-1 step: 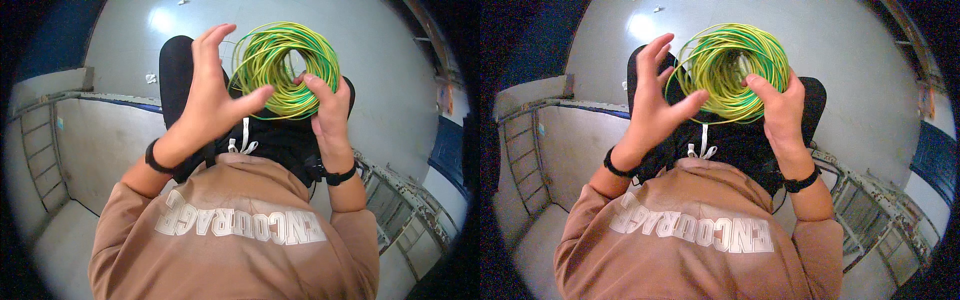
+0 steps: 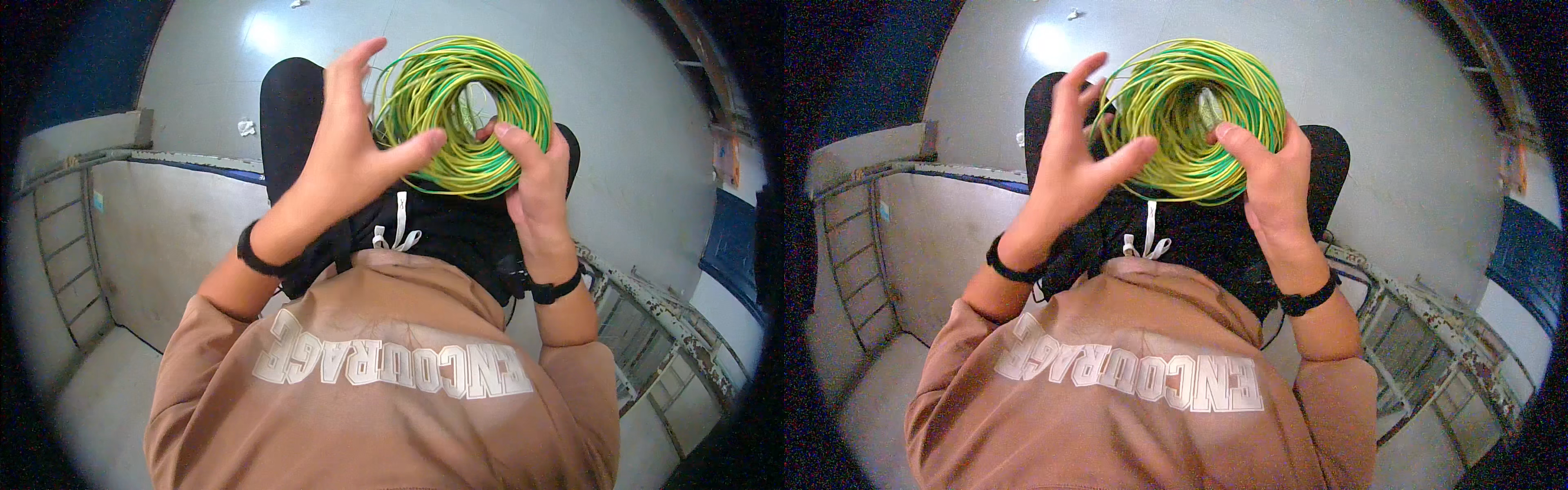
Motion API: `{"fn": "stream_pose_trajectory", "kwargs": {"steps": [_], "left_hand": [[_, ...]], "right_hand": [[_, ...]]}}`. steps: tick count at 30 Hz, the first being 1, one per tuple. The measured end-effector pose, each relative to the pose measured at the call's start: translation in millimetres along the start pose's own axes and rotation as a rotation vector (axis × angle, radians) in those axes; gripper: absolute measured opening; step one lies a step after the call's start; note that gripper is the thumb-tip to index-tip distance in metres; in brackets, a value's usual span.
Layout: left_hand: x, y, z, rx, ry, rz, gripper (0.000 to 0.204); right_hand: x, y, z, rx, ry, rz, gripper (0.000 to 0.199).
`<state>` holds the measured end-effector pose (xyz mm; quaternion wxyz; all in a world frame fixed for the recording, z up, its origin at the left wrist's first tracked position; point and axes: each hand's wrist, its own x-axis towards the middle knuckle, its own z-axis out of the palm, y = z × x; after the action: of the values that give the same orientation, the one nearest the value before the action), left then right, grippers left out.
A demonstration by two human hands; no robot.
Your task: The person is coiling a long bundle of green and yellow ground wires.
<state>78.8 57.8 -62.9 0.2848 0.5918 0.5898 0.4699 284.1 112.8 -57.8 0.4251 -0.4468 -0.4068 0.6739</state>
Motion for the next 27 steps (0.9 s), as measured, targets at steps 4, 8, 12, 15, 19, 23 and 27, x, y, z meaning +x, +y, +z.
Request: {"fn": "stream_pose_trajectory", "kwargs": {"steps": [4, 8, 12, 15, 19, 23, 27], "left_hand": [[10, -3, -13, -0.491, -0.287, -0.236, 0.069], [15, -23, -41, -0.45, -0.411, -0.197, 0.05], [15, -27, -38, -0.112, -0.207, -0.002, 0.037], [0, 15, -43, -0.068, -0.145, 0.437, 0.032], [-18, 69, 1, -0.085, -0.406, 0.357, 0.029], [-19, 48, 13, 0.033, -0.252, 0.157, 0.043], [-19, 33, 19, -0.13, -0.165, 0.022, 0.062]], "right_hand": [[-6, -3, 1, 0.082, -0.049, 0.066, 0.029], [-8, -12, -10, 0.089, -0.069, 0.071, 0.031], [-4, -8, -15, 0.024, -0.075, 0.032, 0.029], [-3, -8, -5, -0.035, 0.003, 0.037, 0.028], [2, 3, 2, -0.225, 0.034, -0.1, 0.029], [-8, 2, 16, -0.313, 0.032, -0.232, 0.033], [-16, 5, 33, -0.547, 0.042, -0.327, 0.034]]}}
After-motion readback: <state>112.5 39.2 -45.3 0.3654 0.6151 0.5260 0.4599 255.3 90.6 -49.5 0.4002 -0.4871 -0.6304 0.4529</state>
